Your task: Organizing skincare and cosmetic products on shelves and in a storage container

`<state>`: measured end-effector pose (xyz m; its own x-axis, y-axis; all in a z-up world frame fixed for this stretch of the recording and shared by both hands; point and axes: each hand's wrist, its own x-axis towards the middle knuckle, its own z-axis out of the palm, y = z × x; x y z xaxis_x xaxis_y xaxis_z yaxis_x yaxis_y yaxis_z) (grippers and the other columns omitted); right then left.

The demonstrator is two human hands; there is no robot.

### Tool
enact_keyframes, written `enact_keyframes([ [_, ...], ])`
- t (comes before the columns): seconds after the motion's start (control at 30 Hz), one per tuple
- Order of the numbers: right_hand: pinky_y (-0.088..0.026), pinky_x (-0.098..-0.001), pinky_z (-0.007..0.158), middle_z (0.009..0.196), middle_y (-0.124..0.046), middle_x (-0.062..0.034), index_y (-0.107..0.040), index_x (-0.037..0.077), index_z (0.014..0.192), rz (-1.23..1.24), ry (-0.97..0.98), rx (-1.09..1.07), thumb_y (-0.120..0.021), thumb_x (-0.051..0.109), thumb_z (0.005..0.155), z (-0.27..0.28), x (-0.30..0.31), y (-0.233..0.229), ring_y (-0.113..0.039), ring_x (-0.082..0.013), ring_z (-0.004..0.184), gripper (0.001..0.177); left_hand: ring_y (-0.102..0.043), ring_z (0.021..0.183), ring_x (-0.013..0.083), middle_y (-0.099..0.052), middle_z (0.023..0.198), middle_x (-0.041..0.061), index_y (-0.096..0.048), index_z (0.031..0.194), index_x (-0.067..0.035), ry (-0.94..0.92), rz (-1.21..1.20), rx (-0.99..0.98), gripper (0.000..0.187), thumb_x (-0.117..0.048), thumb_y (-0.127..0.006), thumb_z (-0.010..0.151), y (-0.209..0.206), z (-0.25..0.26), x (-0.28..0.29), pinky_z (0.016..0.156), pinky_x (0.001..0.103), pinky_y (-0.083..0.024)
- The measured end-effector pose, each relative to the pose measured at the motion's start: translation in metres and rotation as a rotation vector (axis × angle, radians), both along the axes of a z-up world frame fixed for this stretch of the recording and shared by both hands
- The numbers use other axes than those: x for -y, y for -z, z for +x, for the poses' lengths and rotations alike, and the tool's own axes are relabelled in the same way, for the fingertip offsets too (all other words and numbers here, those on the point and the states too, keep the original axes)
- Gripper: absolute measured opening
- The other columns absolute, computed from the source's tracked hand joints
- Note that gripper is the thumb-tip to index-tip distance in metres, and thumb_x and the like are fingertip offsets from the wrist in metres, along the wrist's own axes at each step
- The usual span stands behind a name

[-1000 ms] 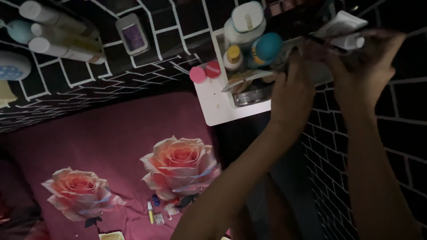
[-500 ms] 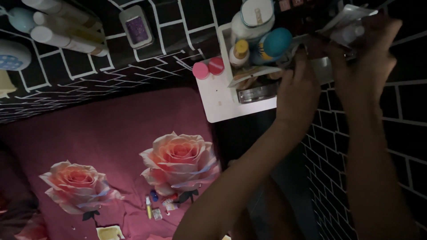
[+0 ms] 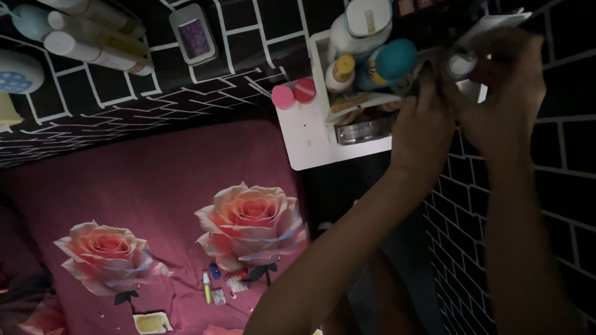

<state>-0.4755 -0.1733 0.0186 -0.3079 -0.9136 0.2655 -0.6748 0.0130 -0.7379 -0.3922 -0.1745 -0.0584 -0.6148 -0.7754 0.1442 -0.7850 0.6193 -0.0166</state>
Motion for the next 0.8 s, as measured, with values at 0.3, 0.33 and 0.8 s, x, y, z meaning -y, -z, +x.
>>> enact_keyframes([
  [0.3, -0.054, -0.0354, 0.082, 0.113, -0.074, -0.0111, -0.056, 0.001, 0.127, 0.051, 0.206, -0.186, -0.099, 0.023, 0.102, -0.012, -0.009, 0.025, -0.072, -0.0235, 0.097, 0.055, -0.040, 0.145, 0.0288, -0.065, 0.138, 0.005, -0.065, 0.135, -0.011, -0.016, -0.014, -0.004, 0.051, -0.035, -0.054, 0.091, -0.007, 0.003, 0.000, 0.097, 0.043, -0.046],
  [0.33, -0.055, -0.0392, 0.080, 0.119, -0.070, -0.0148, -0.051, 0.000, 0.129, 0.071, 0.224, -0.194, -0.102, 0.026, 0.100, -0.013, -0.011, 0.022, -0.070, -0.0281, 0.098, 0.065, -0.039, 0.144, 0.0309, -0.063, 0.139, 0.006, -0.063, 0.137, -0.012, -0.011, -0.022, 0.046, 0.052, -0.037, -0.051, 0.093, -0.010, 0.003, 0.000, 0.089, 0.048, -0.050],
  [0.8, -0.054, -0.0508, 0.075, 0.127, -0.060, -0.0351, -0.028, -0.012, 0.135, 0.317, -0.015, -0.128, -0.062, -0.012, 0.109, -0.011, 0.004, -0.027, -0.065, -0.0475, 0.104, 0.043, -0.036, 0.149, 0.0274, -0.067, 0.138, 0.006, -0.071, 0.129, -0.013, -0.011, 0.005, 0.045, 0.044, -0.031, -0.057, 0.092, -0.007, 0.003, 0.002, 0.103, 0.035, -0.039],
])
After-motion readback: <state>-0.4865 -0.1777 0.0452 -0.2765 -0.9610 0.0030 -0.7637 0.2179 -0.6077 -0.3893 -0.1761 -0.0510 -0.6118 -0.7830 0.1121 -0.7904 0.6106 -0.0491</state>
